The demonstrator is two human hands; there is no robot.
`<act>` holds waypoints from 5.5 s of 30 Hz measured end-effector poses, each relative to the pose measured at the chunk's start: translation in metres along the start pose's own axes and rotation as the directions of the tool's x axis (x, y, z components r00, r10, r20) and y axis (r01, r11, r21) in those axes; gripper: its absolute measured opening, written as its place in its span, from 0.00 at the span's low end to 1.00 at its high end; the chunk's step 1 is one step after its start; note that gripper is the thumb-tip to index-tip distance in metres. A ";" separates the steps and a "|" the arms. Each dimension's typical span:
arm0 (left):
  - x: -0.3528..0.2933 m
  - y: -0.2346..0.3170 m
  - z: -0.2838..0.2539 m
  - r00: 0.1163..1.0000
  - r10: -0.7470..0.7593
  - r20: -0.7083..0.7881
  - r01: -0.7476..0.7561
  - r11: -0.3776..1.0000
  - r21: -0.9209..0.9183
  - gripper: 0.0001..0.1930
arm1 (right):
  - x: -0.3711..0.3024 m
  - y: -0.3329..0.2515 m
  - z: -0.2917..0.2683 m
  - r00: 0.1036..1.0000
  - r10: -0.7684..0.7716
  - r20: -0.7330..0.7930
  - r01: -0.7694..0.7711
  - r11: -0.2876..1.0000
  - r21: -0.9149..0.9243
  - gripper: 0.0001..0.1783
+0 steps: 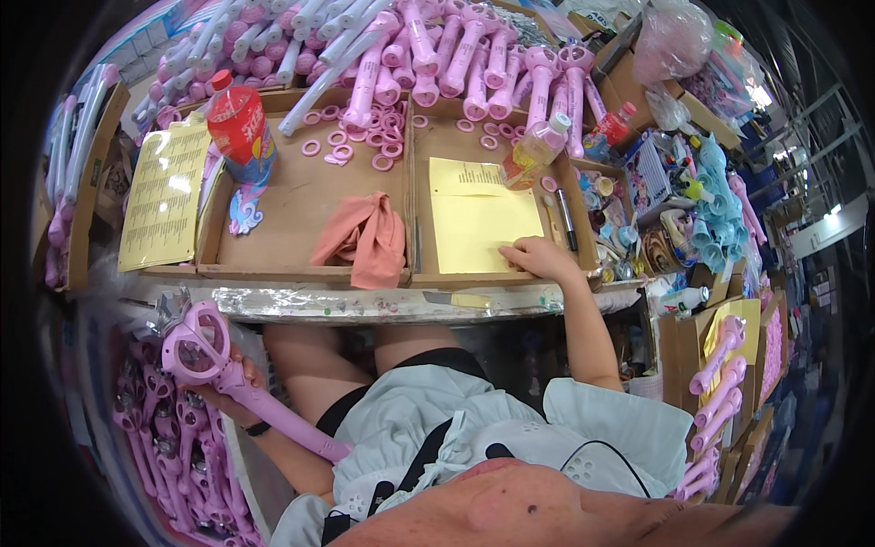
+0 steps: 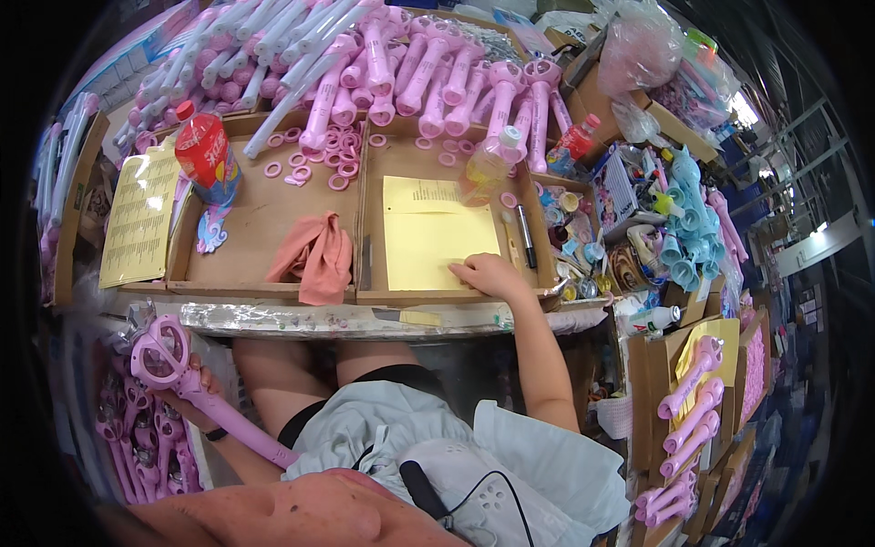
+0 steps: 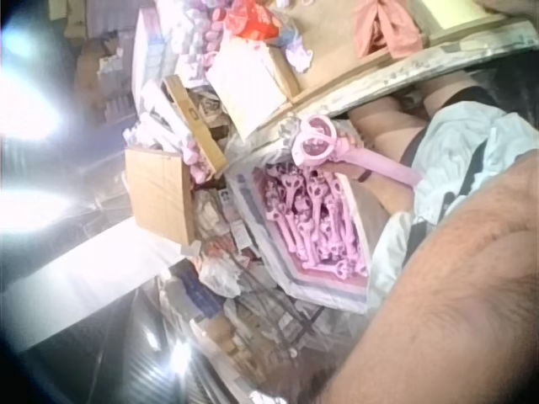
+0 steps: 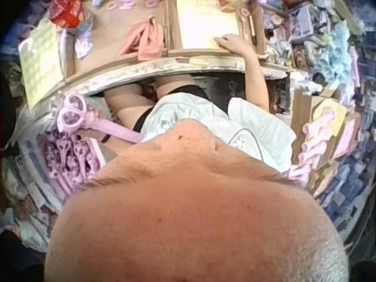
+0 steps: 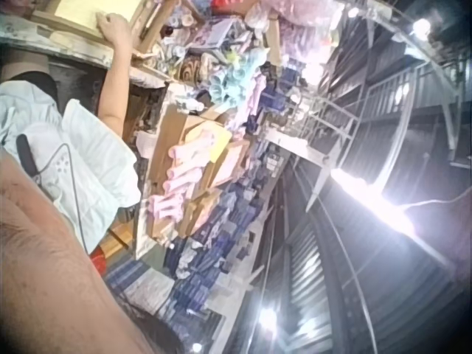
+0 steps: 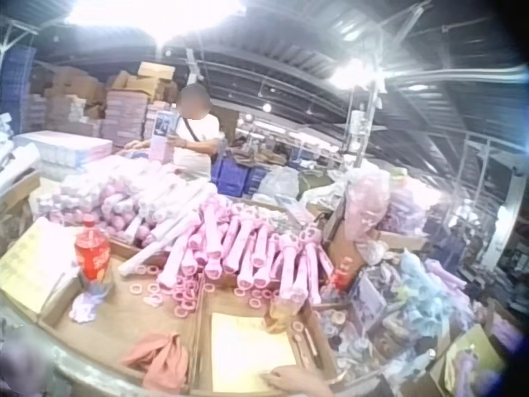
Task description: The person assembles pink light sticks by attaching a clear plastic head to the handle, wiping the surface with a cloth, and using a small tool to adjust or secure the head. The person repeats this process for multiple units, placing finished items on the table.
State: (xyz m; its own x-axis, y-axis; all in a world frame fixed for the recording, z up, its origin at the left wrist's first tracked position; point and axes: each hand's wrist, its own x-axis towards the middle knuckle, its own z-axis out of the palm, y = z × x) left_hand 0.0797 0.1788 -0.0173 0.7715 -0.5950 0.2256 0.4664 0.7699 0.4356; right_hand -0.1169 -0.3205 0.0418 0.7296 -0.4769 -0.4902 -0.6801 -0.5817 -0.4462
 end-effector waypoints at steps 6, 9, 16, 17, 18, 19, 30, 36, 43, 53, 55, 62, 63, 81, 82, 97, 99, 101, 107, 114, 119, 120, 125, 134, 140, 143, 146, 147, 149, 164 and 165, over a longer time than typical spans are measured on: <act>0.009 -0.001 0.001 1.000 -0.010 -0.028 0.010 1.000 0.003 0.48 | 0.006 -0.051 0.018 0.907 -0.398 -0.135 0.409 0.910 0.069 0.21; 0.013 -0.004 0.005 0.998 -0.060 0.010 0.060 0.997 -0.037 0.49 | 0.025 -0.093 0.033 0.789 -0.553 -0.268 0.564 0.825 -0.043 0.18; 0.013 -0.019 0.024 0.971 -0.008 -0.238 0.027 0.997 0.076 0.49 | 0.081 -0.187 0.030 0.584 -0.811 0.020 0.600 0.415 -0.684 0.24; 0.013 -0.019 0.026 0.971 -0.026 -0.238 0.042 0.997 0.062 0.50 | 0.088 -0.204 0.031 0.732 -0.636 0.244 0.607 0.446 -0.658 0.26; 0.015 -0.019 0.028 0.979 -0.008 -0.201 0.023 0.997 0.072 0.49 | 0.089 -0.215 0.032 0.694 -0.704 0.152 0.685 0.580 -0.442 0.26; 0.015 -0.020 0.031 0.981 0.018 -0.195 0.002 0.995 0.101 0.49 | 0.089 -0.223 0.034 0.694 -0.717 0.073 0.712 0.667 -0.219 0.26; 0.016 -0.024 0.037 0.904 0.087 -0.418 -0.028 0.989 0.145 0.50 | 0.098 -0.226 0.035 0.810 -0.431 0.398 0.586 0.575 -0.570 0.18; 0.020 -0.028 0.042 0.886 0.080 -0.457 0.013 0.980 0.196 0.50 | 0.112 -0.213 0.044 0.792 -0.477 0.381 0.598 0.733 -0.326 0.18; 0.042 -0.035 0.061 0.878 0.032 -0.478 0.101 0.963 0.251 0.47 | 0.149 -0.234 0.072 0.665 -0.739 0.110 0.679 0.536 -0.502 0.18; 0.093 -0.070 0.085 0.917 0.118 -0.381 -0.051 0.982 0.181 0.44 | -0.038 -0.230 0.100 0.420 -0.712 -0.563 0.830 0.051 0.555 0.14; 0.092 -0.077 0.091 0.924 0.084 -0.373 -0.037 0.991 0.132 0.44 | -0.049 -0.225 0.114 0.207 -0.716 -0.667 0.962 0.026 0.272 0.15; 0.080 -0.078 0.111 0.926 0.157 -0.344 -0.054 0.956 0.290 0.44 | -0.047 -0.232 0.115 0.130 -0.672 -0.729 0.989 0.038 0.141 0.17; 0.080 -0.077 0.113 0.930 0.162 -0.329 -0.060 0.953 0.298 0.44 | -0.049 -0.233 0.113 0.110 -0.674 -0.730 0.992 0.033 0.119 0.17; 0.074 -0.063 0.127 0.980 0.082 -0.183 -0.006 0.923 0.384 0.43 | -0.059 -0.223 0.108 0.300 -0.652 -0.697 0.912 -0.018 0.409 0.14; 0.074 -0.063 0.127 0.980 0.083 -0.183 -0.005 0.922 0.388 0.43 | -0.059 -0.223 0.108 0.284 -0.647 -0.708 0.915 -0.038 0.402 0.14; 0.074 -0.063 0.124 0.985 0.074 -0.154 0.014 0.864 0.503 0.39 | -0.048 -0.209 0.110 0.477 -0.693 -0.540 0.828 0.148 0.542 0.08; 0.072 -0.065 0.122 0.967 0.153 -0.206 -0.004 0.810 0.587 0.40 | -0.045 -0.205 0.111 0.479 -0.670 -0.567 0.871 0.286 0.398 0.07; 0.070 -0.066 0.121 0.961 0.200 -0.190 -0.028 0.755 0.655 0.40 | -0.042 -0.202 0.109 0.526 -0.674 -0.518 0.850 0.392 0.353 0.06; 0.066 -0.067 0.116 0.955 0.269 -0.127 -0.078 0.638 0.766 0.41 | -0.037 -0.193 0.095 0.487 -0.792 -0.369 0.873 0.458 0.168 0.05; 0.064 -0.068 0.112 0.963 0.214 -0.166 -0.030 0.694 0.719 0.42 | -0.049 -0.193 0.100 0.781 -0.595 -0.191 0.572 0.557 0.602 0.05; 0.066 -0.057 0.103 0.966 0.003 -0.260 0.110 0.901 0.420 0.43 | -0.064 -0.201 0.096 0.392 -0.740 -0.547 0.908 0.405 0.103 0.05; 0.067 -0.056 0.103 0.959 0.018 -0.283 0.097 0.917 0.386 0.43 | -0.065 -0.203 0.095 0.379 -0.726 -0.573 0.908 0.410 0.082 0.05; 0.065 -0.060 0.105 0.967 0.009 -0.254 0.099 0.907 0.409 0.43 | -0.069 -0.213 0.094 0.281 -0.798 -0.533 0.923 0.378 -0.079 0.04; 0.064 -0.060 0.108 0.961 -0.039 -0.276 0.164 0.878 0.450 0.43 | -0.072 -0.214 0.097 0.254 -0.799 -0.546 0.917 0.377 -0.126 0.04; 0.054 -0.056 0.106 0.989 0.041 -0.141 0.067 0.730 0.680 0.45 | -0.065 -0.207 0.097 0.520 -0.751 -0.406 0.854 0.467 0.230 0.11; 0.054 -0.064 0.103 0.962 0.273 -0.018 -0.146 0.566 0.811 0.51 | -0.064 -0.200 0.100 0.669 -0.696 -0.262 0.706 0.484 0.516 0.16; 0.052 -0.066 0.101 0.963 0.268 0.038 -0.187 0.558 0.809 0.53 | -0.065 -0.195 0.103 0.751 -0.641 -0.157 0.564 0.500 0.657 0.16; 0.051 -0.065 0.101 0.964 0.258 0.056 -0.197 0.560 0.805 0.53 | -0.065 -0.194 0.104 0.771 -0.624 -0.128 0.522 0.503 0.689 0.15; 0.050 -0.064 0.102 0.963 0.249 0.102 -0.229 0.562 0.795 0.54 | -0.064 -0.191 0.104 0.758 -0.647 -0.089 0.492 0.476 0.729 0.16; 0.014 -0.055 0.043 0.895 0.369 -0.250 -0.120 0.739 0.663 0.49 | -0.011 -0.078 0.029 0.718 -0.475 -0.509 0.487 0.865 -0.122 0.11; 0.019 -0.052 0.040 0.849 0.425 -0.315 -0.114 0.728 0.676 0.51 | 0.000 -0.066 0.018 0.744 -0.514 -0.427 0.507 0.851 -0.139 0.12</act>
State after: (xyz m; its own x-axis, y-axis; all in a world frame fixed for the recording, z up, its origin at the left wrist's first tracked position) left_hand 0.0528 0.1183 -0.0004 0.9892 -0.1051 0.1018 -0.0404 0.4724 0.8805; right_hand -0.0735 -0.2703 0.0574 0.9230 -0.3377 0.1845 -0.1984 -0.8283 -0.5240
